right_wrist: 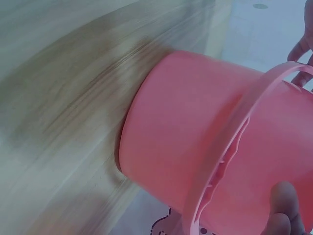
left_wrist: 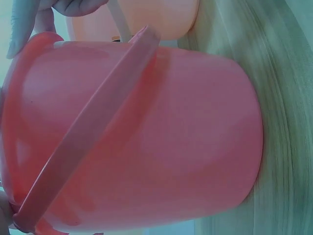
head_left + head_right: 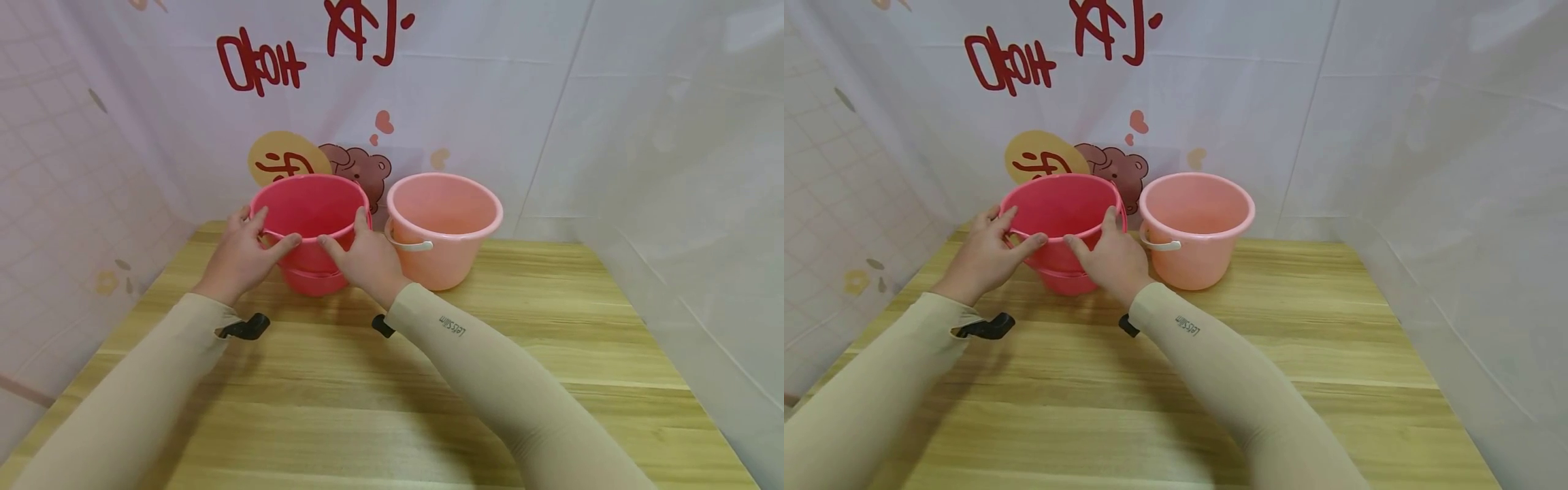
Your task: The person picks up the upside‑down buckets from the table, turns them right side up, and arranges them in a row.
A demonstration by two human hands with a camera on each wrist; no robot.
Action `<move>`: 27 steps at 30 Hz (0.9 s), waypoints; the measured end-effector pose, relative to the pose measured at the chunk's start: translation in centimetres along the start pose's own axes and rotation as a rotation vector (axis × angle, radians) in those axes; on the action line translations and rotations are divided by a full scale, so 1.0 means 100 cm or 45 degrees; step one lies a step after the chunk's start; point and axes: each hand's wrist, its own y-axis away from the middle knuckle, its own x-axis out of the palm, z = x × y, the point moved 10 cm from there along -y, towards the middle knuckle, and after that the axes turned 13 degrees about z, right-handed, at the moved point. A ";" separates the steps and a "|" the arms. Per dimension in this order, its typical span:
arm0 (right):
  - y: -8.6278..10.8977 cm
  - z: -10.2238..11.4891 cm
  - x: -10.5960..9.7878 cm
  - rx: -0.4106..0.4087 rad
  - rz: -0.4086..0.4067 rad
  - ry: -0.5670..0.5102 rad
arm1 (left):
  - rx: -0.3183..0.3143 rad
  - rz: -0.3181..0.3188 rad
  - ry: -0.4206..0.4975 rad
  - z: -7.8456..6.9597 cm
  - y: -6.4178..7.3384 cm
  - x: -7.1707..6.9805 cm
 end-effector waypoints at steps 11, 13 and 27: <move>-0.004 -0.004 -0.003 0.046 -0.041 0.023 | 0.011 -0.013 0.039 0.000 -0.004 0.002; -0.005 -0.005 -0.004 0.048 -0.048 0.025 | 0.012 -0.013 0.045 0.000 -0.004 0.002; -0.008 -0.001 -0.004 0.054 -0.031 0.030 | 0.000 -0.005 0.038 -0.002 -0.011 0.003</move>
